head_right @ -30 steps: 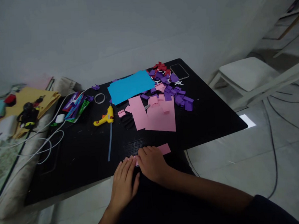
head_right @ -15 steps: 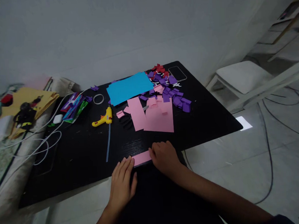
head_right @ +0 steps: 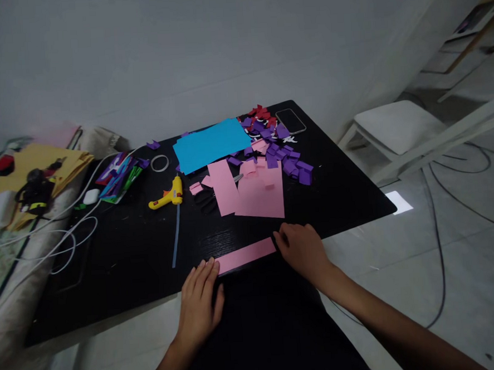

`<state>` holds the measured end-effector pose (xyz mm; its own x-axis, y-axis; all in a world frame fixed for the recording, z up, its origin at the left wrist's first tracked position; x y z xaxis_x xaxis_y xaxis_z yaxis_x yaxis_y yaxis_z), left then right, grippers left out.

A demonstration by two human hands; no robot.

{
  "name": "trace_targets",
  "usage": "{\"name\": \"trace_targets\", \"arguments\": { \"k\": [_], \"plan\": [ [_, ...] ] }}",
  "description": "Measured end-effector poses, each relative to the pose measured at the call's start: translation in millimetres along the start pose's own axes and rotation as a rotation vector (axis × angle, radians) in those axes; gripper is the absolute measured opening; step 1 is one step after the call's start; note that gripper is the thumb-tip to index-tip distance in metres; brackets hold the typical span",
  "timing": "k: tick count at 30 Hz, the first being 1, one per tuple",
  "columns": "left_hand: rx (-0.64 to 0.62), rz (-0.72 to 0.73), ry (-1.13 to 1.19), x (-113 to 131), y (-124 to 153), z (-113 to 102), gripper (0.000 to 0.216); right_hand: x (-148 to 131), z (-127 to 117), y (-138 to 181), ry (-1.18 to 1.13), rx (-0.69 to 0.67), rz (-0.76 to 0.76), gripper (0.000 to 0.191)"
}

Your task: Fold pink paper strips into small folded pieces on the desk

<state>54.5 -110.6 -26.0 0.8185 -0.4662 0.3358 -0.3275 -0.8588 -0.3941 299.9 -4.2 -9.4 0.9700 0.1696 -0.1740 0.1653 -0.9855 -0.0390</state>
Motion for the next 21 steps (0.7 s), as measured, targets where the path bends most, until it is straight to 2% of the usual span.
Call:
{"name": "trace_targets", "arguments": {
  "k": [3,5,8,10,13,16,21],
  "plan": [
    [0.012,-0.008,0.009,0.7,-1.5,-1.8,0.052,1.2,-4.2,-0.7,-0.067,0.023,0.020,0.035],
    [0.014,-0.021,0.020,0.8,-2.6,-3.0,0.053,-7.8,-9.5,0.0,-0.120,0.082,-0.001,0.035],
    [0.004,-0.026,0.034,1.7,-4.2,-4.2,0.052,-39.7,-12.3,3.6,-0.229,0.141,-0.135,0.023],
    [-0.005,-0.019,0.032,2.4,-5.0,-4.7,0.050,-67.6,-6.1,7.5,-0.280,0.106,-0.266,0.015],
    [-0.002,-0.008,0.021,2.6,-5.1,-5.4,0.049,-94.2,5.4,11.1,-0.235,0.064,-0.353,0.013],
    [0.008,-0.006,0.008,2.3,-4.3,-4.5,0.051,-98.5,9.8,9.5,-0.131,0.090,-0.327,0.017],
    [0.029,-0.011,0.001,1.7,-2.8,-2.3,0.050,-83.4,7.5,3.3,-0.100,0.122,-0.232,0.022]
  ]
}}
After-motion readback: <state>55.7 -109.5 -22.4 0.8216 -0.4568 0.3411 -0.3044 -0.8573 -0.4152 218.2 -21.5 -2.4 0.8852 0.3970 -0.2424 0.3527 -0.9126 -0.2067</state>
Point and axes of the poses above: each hand's wrist, its own y-axis away from the middle knuckle, its own z-axis out of the palm, x = y × z, the point moved 9 cm from there along -y, towards the middle knuckle, and after that the axes turned 11 degrees about y, right-handed, at the moved point
